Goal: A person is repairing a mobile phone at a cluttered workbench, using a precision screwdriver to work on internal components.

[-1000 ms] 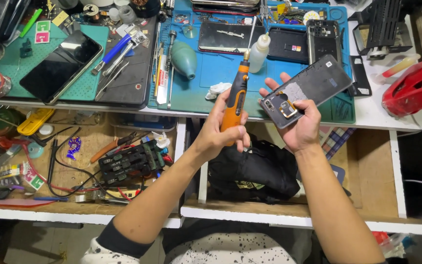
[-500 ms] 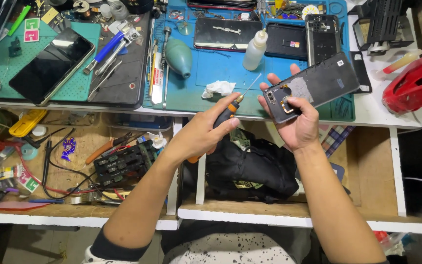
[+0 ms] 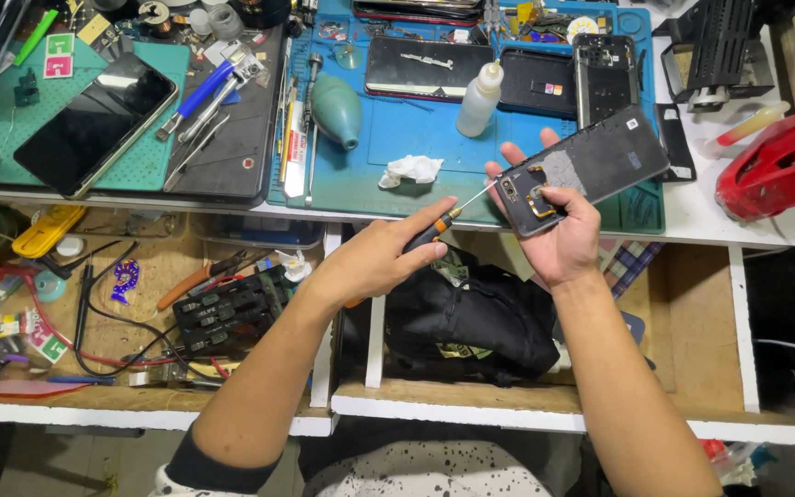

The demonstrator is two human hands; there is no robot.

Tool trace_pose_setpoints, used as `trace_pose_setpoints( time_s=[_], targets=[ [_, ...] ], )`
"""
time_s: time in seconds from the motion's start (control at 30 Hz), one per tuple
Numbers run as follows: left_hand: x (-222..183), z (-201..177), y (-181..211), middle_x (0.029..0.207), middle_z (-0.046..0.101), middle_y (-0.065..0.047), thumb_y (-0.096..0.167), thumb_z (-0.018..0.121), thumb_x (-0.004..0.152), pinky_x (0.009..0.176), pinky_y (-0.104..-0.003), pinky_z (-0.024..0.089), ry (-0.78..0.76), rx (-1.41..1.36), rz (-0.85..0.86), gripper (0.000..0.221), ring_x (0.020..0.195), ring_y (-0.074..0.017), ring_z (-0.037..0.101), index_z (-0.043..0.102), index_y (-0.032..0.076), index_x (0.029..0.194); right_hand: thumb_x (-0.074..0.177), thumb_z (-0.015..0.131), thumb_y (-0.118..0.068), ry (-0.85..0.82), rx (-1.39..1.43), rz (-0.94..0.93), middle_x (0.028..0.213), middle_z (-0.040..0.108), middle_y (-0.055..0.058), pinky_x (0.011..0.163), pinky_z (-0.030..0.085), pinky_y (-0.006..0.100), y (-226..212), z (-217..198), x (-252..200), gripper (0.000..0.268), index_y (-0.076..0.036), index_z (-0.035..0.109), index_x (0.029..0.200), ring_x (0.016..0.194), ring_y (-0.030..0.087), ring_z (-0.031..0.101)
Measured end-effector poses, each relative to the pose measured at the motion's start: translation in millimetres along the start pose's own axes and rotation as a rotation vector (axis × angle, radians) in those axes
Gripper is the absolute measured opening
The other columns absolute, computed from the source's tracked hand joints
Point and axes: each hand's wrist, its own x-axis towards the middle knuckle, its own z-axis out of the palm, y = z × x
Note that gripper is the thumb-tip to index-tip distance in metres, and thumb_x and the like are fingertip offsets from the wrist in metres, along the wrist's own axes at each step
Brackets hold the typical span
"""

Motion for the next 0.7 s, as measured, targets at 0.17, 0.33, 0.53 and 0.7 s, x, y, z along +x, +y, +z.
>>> trace_pose_setpoints(
  time_s=[0.17,0.33,0.53,0.7],
  targets=[
    [-3.2,-2.6,7.3,0.110,0.072,-0.025,0.039,0.048,0.100,0.057,-0.040,0.053,-0.006,-0.016,-0.010,0.061,0.066,-0.0371,0.070,0.034,0.026,0.158,0.085,0.040,-0.001,-0.006,-0.010,0.018,0.159,0.041,0.024,0.119,0.035,0.061,-0.4,0.5,-1.1,0.075,-0.022,0.037,0.157,0.142,0.048,0.042],
    [0.4,0.1,2.9,0.110,0.072,-0.025,0.041,0.048,0.100,0.056,-0.042,0.053,0.009,-0.016,-0.005,0.062,0.069,-0.0395,0.071,0.033,0.026,0.158,0.086,0.039,-0.001,-0.014,-0.032,0.042,0.158,0.041,0.024,0.118,0.036,0.061,1.0,3.2,-2.3,0.075,-0.022,0.035,0.157,0.142,0.048,0.043],
    [0.1,3.5,4.5,0.107,0.073,-0.024,0.043,0.047,0.101,0.062,-0.043,0.053,0.059,0.083,-0.018,0.061,0.075,-0.0401,0.071,0.031,0.029,0.159,0.086,0.039,-0.002,-0.008,-0.061,0.041,0.158,0.042,0.024,0.118,0.037,0.060,1.6,3.6,-1.7,0.073,-0.021,0.037,0.157,0.142,0.048,0.043],
    [-1.9,6.3,8.4,0.101,0.073,-0.026,0.043,0.044,0.102,0.065,-0.049,0.054,0.093,0.257,-0.024,0.062,0.080,-0.0465,0.071,0.027,0.030,0.160,0.086,0.039,-0.001,-0.005,-0.066,0.041,0.156,0.043,0.025,0.117,0.037,0.061,1.3,0.7,-1.0,0.073,-0.020,0.037,0.156,0.141,0.049,0.043]
  ],
)
